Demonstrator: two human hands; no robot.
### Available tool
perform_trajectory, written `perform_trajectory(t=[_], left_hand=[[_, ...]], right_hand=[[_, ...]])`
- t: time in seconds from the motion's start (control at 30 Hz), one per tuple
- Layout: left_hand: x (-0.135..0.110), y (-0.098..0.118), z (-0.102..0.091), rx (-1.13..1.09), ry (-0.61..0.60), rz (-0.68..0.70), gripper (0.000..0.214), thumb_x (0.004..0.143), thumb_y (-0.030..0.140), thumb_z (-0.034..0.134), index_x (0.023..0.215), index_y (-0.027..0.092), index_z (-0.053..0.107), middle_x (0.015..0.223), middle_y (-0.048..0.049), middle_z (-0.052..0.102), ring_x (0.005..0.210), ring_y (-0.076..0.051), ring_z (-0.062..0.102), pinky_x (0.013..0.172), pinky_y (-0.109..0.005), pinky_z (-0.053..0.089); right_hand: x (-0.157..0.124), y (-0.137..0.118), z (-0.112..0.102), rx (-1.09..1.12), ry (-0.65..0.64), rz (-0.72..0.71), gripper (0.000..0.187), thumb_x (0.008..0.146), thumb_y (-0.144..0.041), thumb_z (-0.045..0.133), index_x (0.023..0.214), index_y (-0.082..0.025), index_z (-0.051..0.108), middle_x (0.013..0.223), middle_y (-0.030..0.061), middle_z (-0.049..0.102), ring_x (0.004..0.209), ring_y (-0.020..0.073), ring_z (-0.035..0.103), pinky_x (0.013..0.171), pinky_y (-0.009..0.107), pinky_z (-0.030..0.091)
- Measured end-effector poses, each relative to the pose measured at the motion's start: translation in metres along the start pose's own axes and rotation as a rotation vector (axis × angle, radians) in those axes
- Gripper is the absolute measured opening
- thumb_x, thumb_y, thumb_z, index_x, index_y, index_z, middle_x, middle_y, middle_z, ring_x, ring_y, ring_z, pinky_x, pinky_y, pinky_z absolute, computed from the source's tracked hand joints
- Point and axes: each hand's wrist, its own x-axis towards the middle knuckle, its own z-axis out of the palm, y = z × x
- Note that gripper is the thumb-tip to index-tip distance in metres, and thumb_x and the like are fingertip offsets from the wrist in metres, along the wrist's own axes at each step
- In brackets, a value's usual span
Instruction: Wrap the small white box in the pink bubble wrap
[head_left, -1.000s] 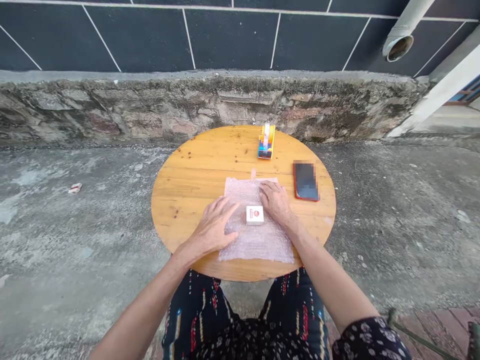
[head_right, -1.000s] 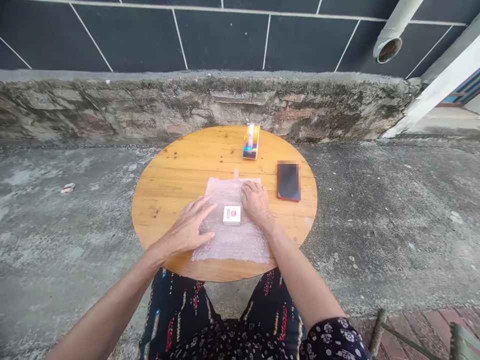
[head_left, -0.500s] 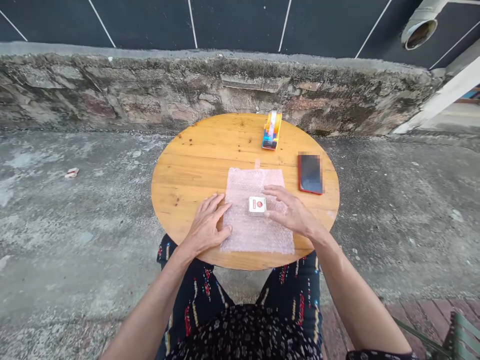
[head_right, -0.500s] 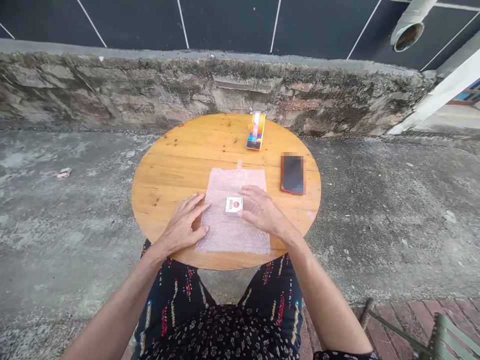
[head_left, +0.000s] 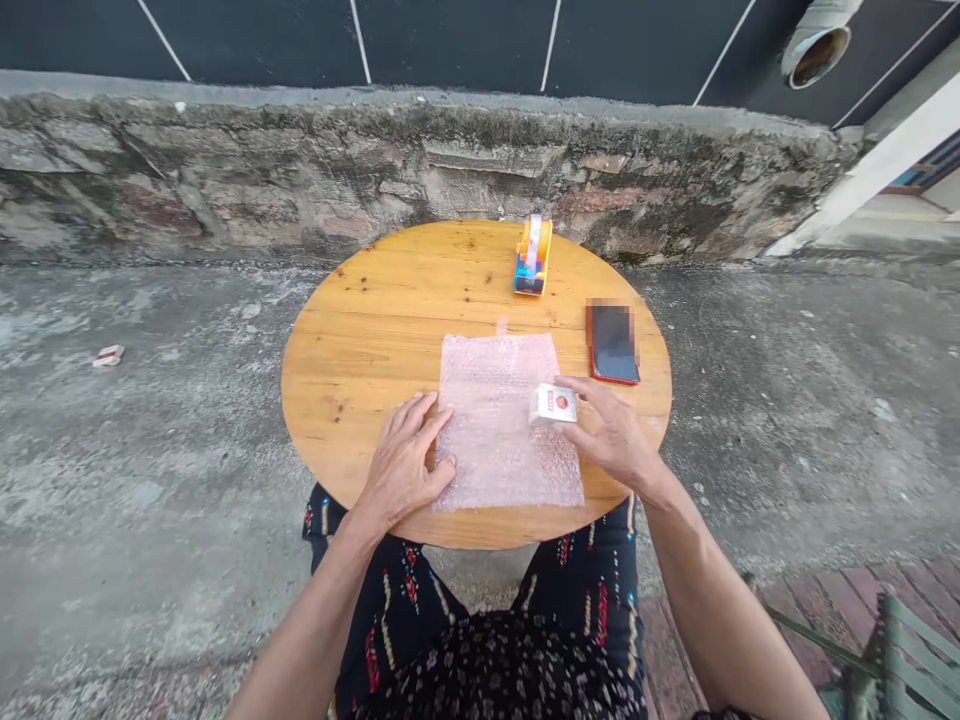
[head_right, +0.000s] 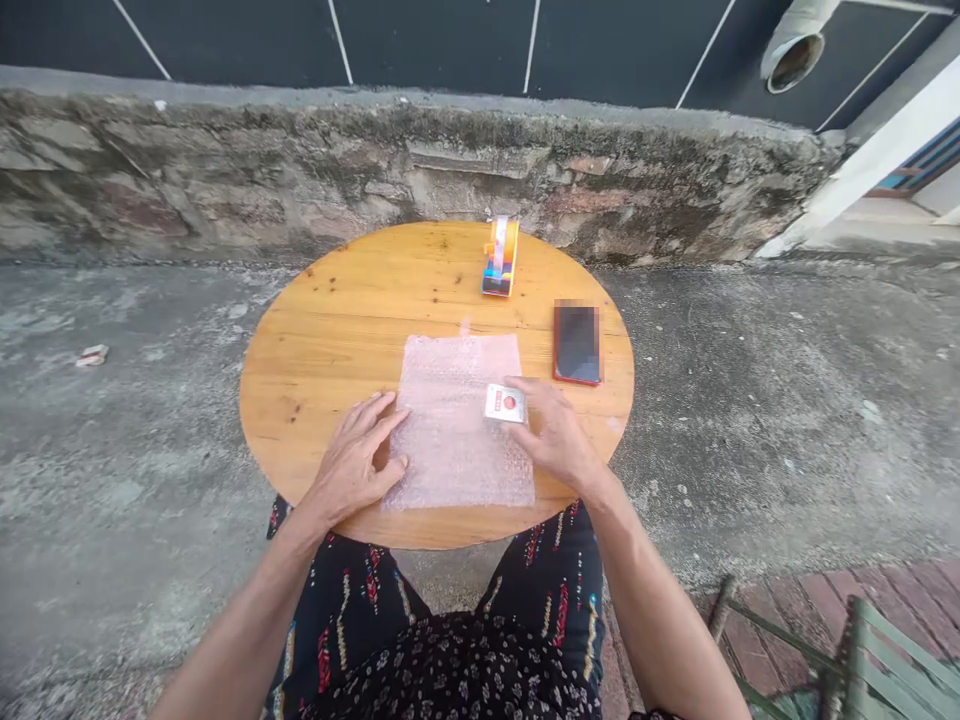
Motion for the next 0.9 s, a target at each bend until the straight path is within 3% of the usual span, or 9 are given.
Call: perform_trajectory(t=[0.1,0.23,0.33,0.43,0.53,0.67,0.77,0.9], left_hand=[[0.000,0.000,0.002,0.004,0.030,0.004,0.053,0.077,0.027,0.056,0.130,0.020,0.053,0.148,-0.0123,0.040,0.139,-0.033,0.034,0.115,-0.053,0.030],[-0.001,-0.001,0.003,-0.001,0.046,0.008,0.053,0.078,0.026,0.056,0.130,0.017,0.054,0.147,-0.0149,0.040,0.138,-0.033,0.035,0.114,-0.052,0.031],[-0.004,0.001,-0.003,-0.038,0.034,-0.028,0.054,0.079,0.026,0.055,0.132,0.018,0.051,0.148,-0.0142,0.039,0.138,-0.033,0.035,0.113,-0.052,0.033],[-0.004,0.008,-0.011,-0.066,0.049,-0.070,0.051,0.083,0.028,0.054,0.132,0.019,0.051,0.147,-0.0137,0.041,0.137,-0.032,0.037,0.112,-0.052,0.035],[0.007,0.020,-0.014,-0.055,0.085,-0.012,0.041,0.088,0.030,0.051,0.128,0.021,0.054,0.146,-0.0111,0.044,0.136,-0.029,0.039,0.112,-0.051,0.035],[0.034,0.032,-0.007,-0.035,-0.042,0.150,0.042,0.087,0.033,0.055,0.127,0.020,0.056,0.144,-0.0119,0.046,0.135,-0.030,0.039,0.112,-0.051,0.033],[0.044,0.029,0.000,-0.024,-0.140,0.191,0.047,0.085,0.036,0.058,0.128,0.017,0.056,0.143,-0.0137,0.048,0.133,-0.031,0.040,0.112,-0.050,0.034],[0.039,0.017,0.005,-0.023,-0.151,0.208,0.050,0.084,0.040,0.059,0.128,0.016,0.056,0.147,-0.0143,0.043,0.137,-0.032,0.036,0.114,-0.051,0.031]], right_hand=[[-0.022,0.017,-0.022,-0.047,0.053,0.119,0.048,0.084,-0.033,0.061,0.131,-0.022,0.054,0.125,0.0102,0.065,0.110,0.0260,0.062,0.095,0.045,0.049],[-0.042,0.042,-0.035,-0.098,0.079,0.210,0.045,0.085,-0.033,0.060,0.129,-0.022,0.055,0.122,0.0100,0.065,0.106,0.0256,0.064,0.091,0.044,0.052],[-0.049,0.047,-0.039,-0.161,0.084,0.152,0.047,0.085,-0.033,0.059,0.131,-0.024,0.053,0.132,0.0108,0.059,0.119,0.0291,0.057,0.099,0.051,0.046],[-0.052,0.027,-0.037,-0.220,0.187,0.066,0.048,0.086,-0.031,0.060,0.133,-0.026,0.052,0.139,0.0112,0.053,0.128,0.0312,0.049,0.106,0.056,0.039],[-0.043,-0.009,-0.020,-0.171,0.246,0.007,0.039,0.089,-0.024,0.055,0.127,-0.028,0.057,0.127,0.0095,0.062,0.121,0.0282,0.055,0.104,0.053,0.043],[-0.009,-0.042,0.027,-0.154,-0.012,-0.113,0.044,0.089,-0.020,0.051,0.134,-0.022,0.052,0.138,0.0100,0.054,0.128,0.0267,0.049,0.107,0.050,0.041],[0.010,-0.040,0.055,-0.246,-0.139,-0.105,0.050,0.089,-0.023,0.052,0.138,-0.013,0.047,0.145,0.0147,0.047,0.133,0.0286,0.043,0.111,0.049,0.038],[0.002,-0.019,0.060,-0.342,-0.179,-0.041,0.050,0.091,-0.030,0.053,0.137,-0.011,0.049,0.144,0.0155,0.048,0.133,0.0311,0.042,0.110,0.050,0.037]])
